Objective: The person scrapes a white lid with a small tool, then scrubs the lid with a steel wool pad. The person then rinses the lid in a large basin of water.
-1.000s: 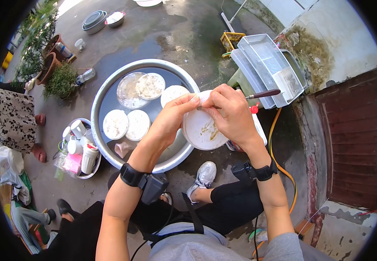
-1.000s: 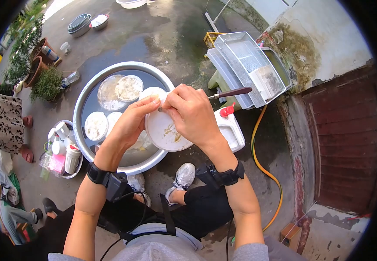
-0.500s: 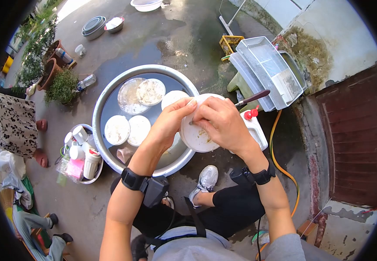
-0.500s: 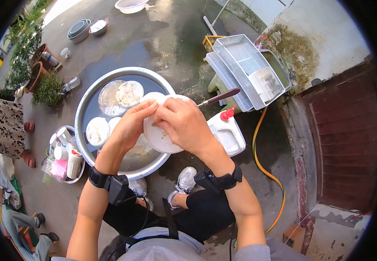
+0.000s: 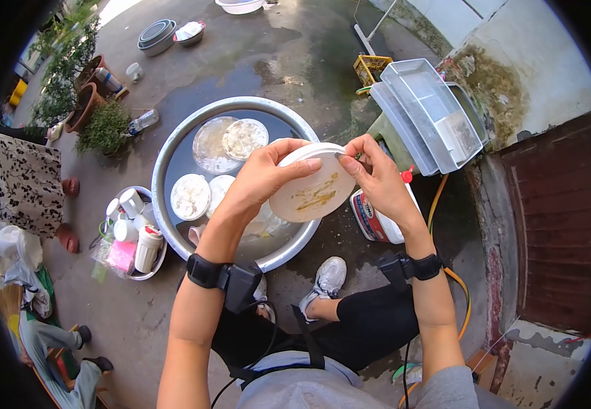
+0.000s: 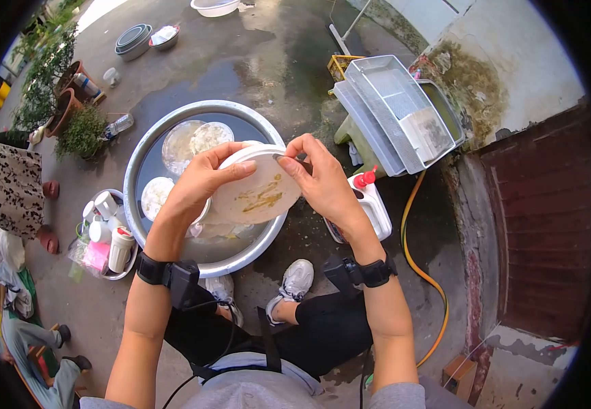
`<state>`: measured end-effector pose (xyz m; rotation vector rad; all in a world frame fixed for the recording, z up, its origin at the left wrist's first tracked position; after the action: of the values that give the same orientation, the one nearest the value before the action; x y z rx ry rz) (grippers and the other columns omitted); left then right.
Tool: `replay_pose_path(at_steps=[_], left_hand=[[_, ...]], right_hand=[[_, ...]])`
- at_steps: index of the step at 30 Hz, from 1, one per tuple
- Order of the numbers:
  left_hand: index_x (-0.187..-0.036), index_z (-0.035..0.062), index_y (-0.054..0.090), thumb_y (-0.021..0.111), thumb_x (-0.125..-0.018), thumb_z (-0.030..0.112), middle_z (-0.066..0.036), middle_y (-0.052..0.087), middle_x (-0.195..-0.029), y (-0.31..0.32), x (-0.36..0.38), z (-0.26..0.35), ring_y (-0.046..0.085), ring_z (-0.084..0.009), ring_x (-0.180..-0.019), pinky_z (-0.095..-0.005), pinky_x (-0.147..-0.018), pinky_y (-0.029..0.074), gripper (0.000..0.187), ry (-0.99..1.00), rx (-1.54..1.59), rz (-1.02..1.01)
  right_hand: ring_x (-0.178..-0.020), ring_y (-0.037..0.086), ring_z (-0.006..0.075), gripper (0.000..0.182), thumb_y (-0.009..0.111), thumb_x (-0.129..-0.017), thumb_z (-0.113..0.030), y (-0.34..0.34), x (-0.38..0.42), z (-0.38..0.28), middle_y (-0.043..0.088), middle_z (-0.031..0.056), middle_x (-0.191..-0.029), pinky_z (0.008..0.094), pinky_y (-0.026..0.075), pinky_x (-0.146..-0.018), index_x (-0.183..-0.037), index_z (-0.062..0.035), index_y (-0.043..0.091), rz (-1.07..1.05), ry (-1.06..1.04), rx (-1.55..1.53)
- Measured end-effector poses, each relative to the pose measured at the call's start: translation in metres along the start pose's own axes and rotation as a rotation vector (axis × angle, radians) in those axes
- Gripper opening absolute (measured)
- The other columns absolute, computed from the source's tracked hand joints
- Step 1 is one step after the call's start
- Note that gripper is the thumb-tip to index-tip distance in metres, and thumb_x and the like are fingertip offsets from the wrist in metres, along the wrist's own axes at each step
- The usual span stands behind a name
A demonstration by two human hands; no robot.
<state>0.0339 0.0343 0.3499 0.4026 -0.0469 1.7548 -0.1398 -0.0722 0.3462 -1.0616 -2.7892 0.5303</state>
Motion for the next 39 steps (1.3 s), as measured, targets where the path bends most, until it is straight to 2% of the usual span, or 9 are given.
replay_pose_path(at_steps=[5, 13, 18, 25, 28, 30, 32, 34, 39], left_hand=[[-0.111, 0.0039, 0.063, 0.075, -0.083, 0.005, -0.003, 0.07, -0.1, -0.005, 0.002, 0.006, 0.064, -0.0099, -0.097, -0.0245, -0.09, 0.047, 0.03, 0.06, 0.014, -0.105], [-0.113, 0.0055, 0.062, 0.073, -0.089, 0.012, -0.004, 0.069, -0.102, -0.008, -0.001, 0.006, 0.064, -0.0113, -0.098, -0.0258, -0.09, 0.047, 0.027, 0.207, 0.055, 0.025], [-0.114, 0.0062, 0.062, 0.077, -0.086, 0.018, -0.004, 0.067, -0.106, -0.011, -0.002, 0.008, 0.062, -0.0117, -0.101, -0.0263, -0.089, 0.048, 0.034, 0.269, -0.143, 0.094], [-0.112, 0.0051, 0.064, 0.079, -0.084, 0.023, -0.003, 0.068, -0.1, -0.008, -0.002, 0.008, 0.062, -0.0114, -0.096, -0.0261, -0.086, 0.048, 0.036, 0.279, -0.129, 0.061], [-0.111, 0.0052, 0.065, 0.078, -0.085, 0.02, -0.003, 0.068, -0.098, -0.008, 0.0, 0.007, 0.062, -0.011, -0.094, -0.0257, -0.086, 0.047, 0.033, 0.228, -0.072, 0.106], [-0.11, 0.005, 0.065, 0.077, -0.085, 0.021, -0.003, 0.068, -0.097, -0.006, 0.001, 0.006, 0.062, -0.0109, -0.092, -0.0256, -0.086, 0.047, 0.032, 0.199, -0.059, 0.127], [-0.112, 0.0044, 0.065, 0.076, -0.087, 0.024, -0.004, 0.068, -0.099, -0.005, 0.002, 0.003, 0.061, -0.0113, -0.093, -0.026, -0.087, 0.046, 0.033, 0.133, -0.054, 0.134], [-0.112, 0.0045, 0.065, 0.075, -0.087, 0.025, -0.004, 0.068, -0.099, -0.003, 0.002, 0.002, 0.061, -0.0113, -0.093, -0.0262, -0.087, 0.046, 0.033, 0.112, -0.05, 0.126], [-0.109, 0.0049, 0.064, 0.074, -0.088, 0.026, -0.004, 0.066, -0.096, 0.0, 0.005, 0.001, 0.06, -0.0114, -0.092, -0.0272, -0.087, 0.045, 0.031, 0.045, -0.046, 0.095]], right_hand=[[-0.084, 0.054, 0.0078, 0.02, 0.061, -0.1, -0.022, -0.012, -0.004, 0.01, 0.057, -0.0001, -0.09, 0.0244, 0.045, -0.077, -0.099, -0.0026, 0.054, 0.192, -0.024, -0.117], [-0.082, 0.053, 0.0084, 0.022, 0.059, -0.101, -0.024, -0.007, -0.003, 0.008, 0.057, 0.0001, -0.087, 0.0247, 0.044, -0.077, -0.105, -0.0038, 0.051, 0.087, 0.008, -0.19], [-0.068, 0.043, 0.0032, 0.017, 0.057, -0.102, -0.023, -0.01, -0.005, 0.019, 0.053, -0.0022, -0.081, 0.0195, 0.036, -0.059, -0.105, -0.0073, 0.051, 0.096, 0.065, -0.445], [-0.062, 0.04, 0.0035, 0.016, 0.057, -0.102, -0.023, -0.011, -0.004, 0.031, 0.052, -0.0031, -0.083, 0.0195, 0.032, -0.054, -0.106, -0.0081, 0.051, 0.151, 0.174, -0.719], [-0.064, 0.046, 0.0046, 0.016, 0.061, -0.099, -0.021, -0.006, -0.007, 0.028, 0.055, -0.0014, -0.085, 0.0207, 0.034, -0.054, -0.105, -0.0075, 0.054, 0.194, 0.114, -0.549], [-0.068, 0.053, 0.0072, 0.014, 0.065, -0.096, -0.019, -0.01, -0.004, 0.008, 0.058, 0.0014, -0.088, 0.0234, 0.037, -0.054, -0.102, -0.0084, 0.059, 0.468, -0.227, 0.025], [-0.074, 0.059, 0.011, 0.009, 0.07, -0.09, -0.015, -0.013, 0.002, -0.019, 0.061, 0.0019, -0.089, 0.0278, 0.039, -0.061, -0.096, -0.0103, 0.064, 0.473, -0.224, 0.088], [-0.074, 0.061, 0.0132, 0.007, 0.071, -0.086, -0.012, -0.01, 0.006, -0.036, 0.063, 0.0, -0.089, 0.031, 0.038, -0.07, -0.091, -0.0115, 0.066, 0.416, -0.434, 0.551], [-0.072, 0.063, 0.0141, 0.009, 0.073, -0.084, -0.011, -0.008, 0.007, -0.033, 0.064, -0.0013, -0.085, 0.0317, 0.035, -0.075, -0.091, -0.0118, 0.068, 0.401, -0.368, 0.431]])
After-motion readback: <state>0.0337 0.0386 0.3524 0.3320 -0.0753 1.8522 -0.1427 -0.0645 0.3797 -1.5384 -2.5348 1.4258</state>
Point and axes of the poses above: each hand's wrist, its own x-axis away from the middle knuckle, its own y-axis out of the palm, z = x × y, the point moved 3 cm from there along -x, towards the middle knuckle
